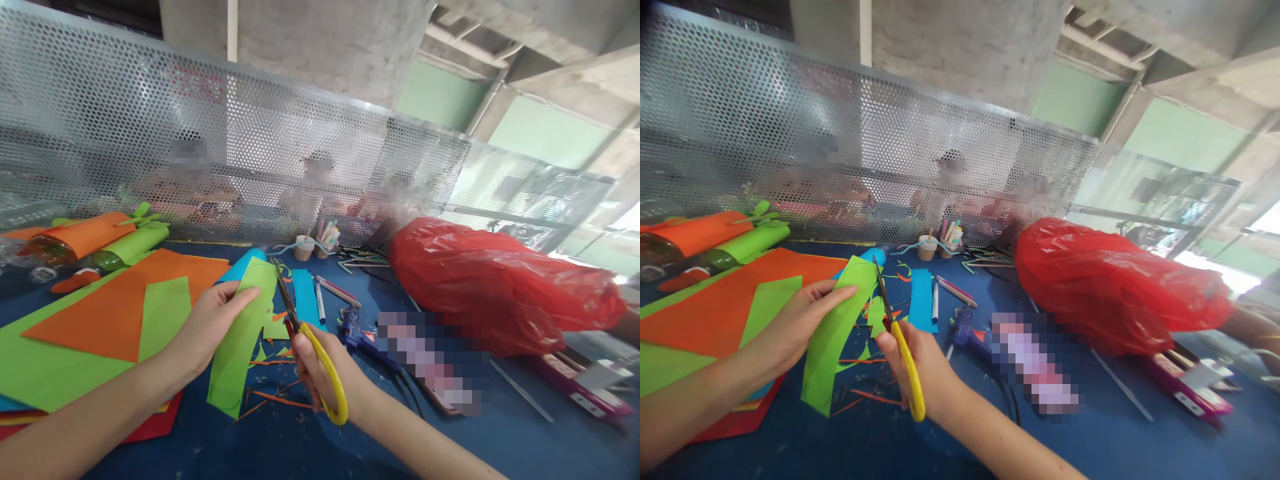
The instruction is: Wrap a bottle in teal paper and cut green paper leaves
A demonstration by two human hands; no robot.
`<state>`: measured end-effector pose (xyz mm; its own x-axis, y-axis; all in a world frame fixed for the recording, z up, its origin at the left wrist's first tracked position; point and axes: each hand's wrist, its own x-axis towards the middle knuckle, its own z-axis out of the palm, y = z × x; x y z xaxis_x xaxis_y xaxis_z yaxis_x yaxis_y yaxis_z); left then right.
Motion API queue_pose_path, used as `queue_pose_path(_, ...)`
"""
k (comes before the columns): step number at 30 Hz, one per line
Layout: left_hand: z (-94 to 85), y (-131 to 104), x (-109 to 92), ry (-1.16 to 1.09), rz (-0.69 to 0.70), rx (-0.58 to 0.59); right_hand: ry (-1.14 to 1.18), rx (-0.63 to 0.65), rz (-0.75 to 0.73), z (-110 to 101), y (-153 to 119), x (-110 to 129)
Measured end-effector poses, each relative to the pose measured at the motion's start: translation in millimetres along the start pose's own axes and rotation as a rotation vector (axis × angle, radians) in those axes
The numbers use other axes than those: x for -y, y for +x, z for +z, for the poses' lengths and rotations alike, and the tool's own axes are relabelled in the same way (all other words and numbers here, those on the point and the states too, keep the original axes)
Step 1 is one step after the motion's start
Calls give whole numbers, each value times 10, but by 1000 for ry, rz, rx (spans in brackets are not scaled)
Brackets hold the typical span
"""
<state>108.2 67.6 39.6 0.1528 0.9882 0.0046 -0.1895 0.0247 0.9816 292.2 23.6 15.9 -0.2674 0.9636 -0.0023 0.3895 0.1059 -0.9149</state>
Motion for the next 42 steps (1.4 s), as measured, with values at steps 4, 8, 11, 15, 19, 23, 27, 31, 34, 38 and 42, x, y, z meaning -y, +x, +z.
queue_pose_path(4, -62, 65, -14, 53, -3, 36, -14, -9, 7, -20, 5, 11)
queue_pose_path(8, -145, 170, 10, 140, 49, 9, 20, 4, 22, -47, 28, 2)
queue_pose_path(11, -195, 247, 51, 282, 205, -95, 50, 12, 68, -65, 52, -13)
queue_pose_path(15, -166, 212, 58, 486, 472, -238, 72, 29, 80, -81, 76, -24)
queue_pose_path(19, 17, 3, 40, 481, 266, 132, 42, 28, 39, -89, 79, -39)
queue_pose_path(23, 182, -140, 158, 299, -87, 347, -20, 28, -65, -95, 45, -31)
queue_pose_path(27, 203, -135, 333, 128, -278, 405, -44, 47, -135, -85, -10, -8)
queue_pose_path(31, 193, -135, 409, -30, -270, 338, 18, 6, -194, -44, -32, -33)
queue_pose_path(34, 188, -153, 402, -52, -139, 267, 90, -31, -260, -22, -25, -69)
queue_pose_path(38, 134, -143, 354, 77, 89, 211, 86, -5, -299, -18, -17, -99)
queue_pose_path(42, 88, -95, 305, -2, 179, 101, 48, 66, -260, 6, -34, -114)
